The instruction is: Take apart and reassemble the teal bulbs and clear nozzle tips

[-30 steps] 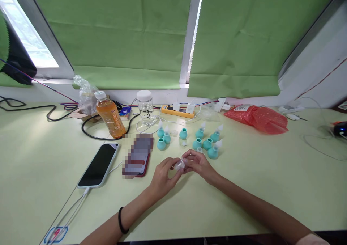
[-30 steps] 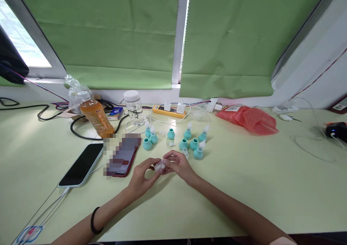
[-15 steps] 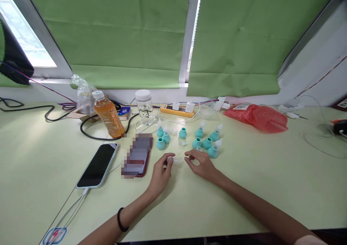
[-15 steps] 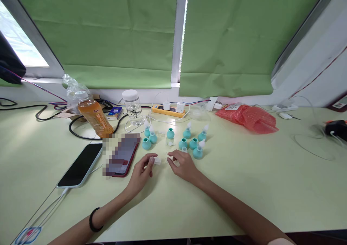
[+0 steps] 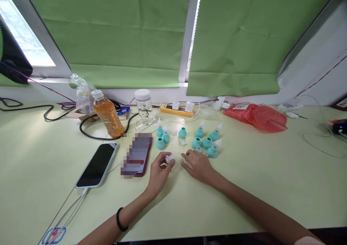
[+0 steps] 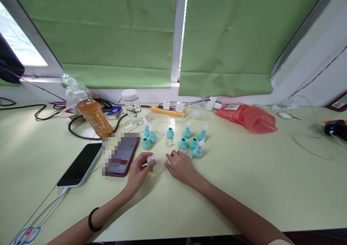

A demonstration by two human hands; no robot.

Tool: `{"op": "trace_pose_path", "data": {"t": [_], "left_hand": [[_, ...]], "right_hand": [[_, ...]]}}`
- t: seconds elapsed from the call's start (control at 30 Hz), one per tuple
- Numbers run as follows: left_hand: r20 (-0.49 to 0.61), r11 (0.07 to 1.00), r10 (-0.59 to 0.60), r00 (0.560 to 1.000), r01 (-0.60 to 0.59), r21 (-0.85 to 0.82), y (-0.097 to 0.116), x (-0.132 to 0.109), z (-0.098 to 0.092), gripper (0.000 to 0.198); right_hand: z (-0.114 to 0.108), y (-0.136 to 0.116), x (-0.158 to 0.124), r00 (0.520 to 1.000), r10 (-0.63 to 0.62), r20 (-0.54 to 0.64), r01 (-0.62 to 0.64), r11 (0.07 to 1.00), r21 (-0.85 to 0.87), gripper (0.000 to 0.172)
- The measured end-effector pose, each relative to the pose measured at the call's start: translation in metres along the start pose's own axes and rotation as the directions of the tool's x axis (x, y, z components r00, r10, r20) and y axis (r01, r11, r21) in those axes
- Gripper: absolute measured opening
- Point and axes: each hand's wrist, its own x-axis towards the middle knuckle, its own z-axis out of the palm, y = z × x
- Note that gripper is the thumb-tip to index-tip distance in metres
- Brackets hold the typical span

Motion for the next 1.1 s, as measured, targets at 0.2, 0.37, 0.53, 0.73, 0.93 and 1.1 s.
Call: {"op": "trace_pose_path", "data": {"t": [0.2,0.37,0.53,0.73,0.93,1.1], "left_hand": [[-0.158,0.998,0.059,0.986,-0.064,-0.025,0.008,0.001,-0.004,0.015],[-0.207,0.997,0.071,0.976,-0.075,-0.012,0.011,0.001,-0.006,0.014],[-0.171,0.998,0.049,0.984,-0.04,0.057,0.006,0.0,-0.005,0.014],[-0.154,0.995,0.042,0.987,-0.027,0.098,0.001,0.001,-0.004,0.017],[-0.071,0.979,0.077,0.994,-0.062,0.195,0.002,-0.001,-0.002,0.017],[-0.049,0.978,0.06,0.997,-0.049,0.203,0.002,0.001,-0.002,0.017]], "right_hand": [[0.004,-0.003,0.0,1.0,-0.019,0.021,0.019,1.0,-0.007,0.018],[0.012,0.003,-0.002,0.997,0.009,-0.08,-0.007,1.0,0.025,0.018],[0.011,0.004,-0.002,0.979,0.102,-0.175,-0.102,0.995,0.011,0.024],[0.013,0.004,0.0,0.987,0.12,-0.103,-0.127,0.99,-0.062,0.025],[0.017,0.006,0.0,0.986,0.141,-0.09,-0.147,0.988,-0.056,0.032],[0.015,0.005,0.001,0.987,0.128,-0.096,-0.131,0.991,-0.023,0.025]]}}
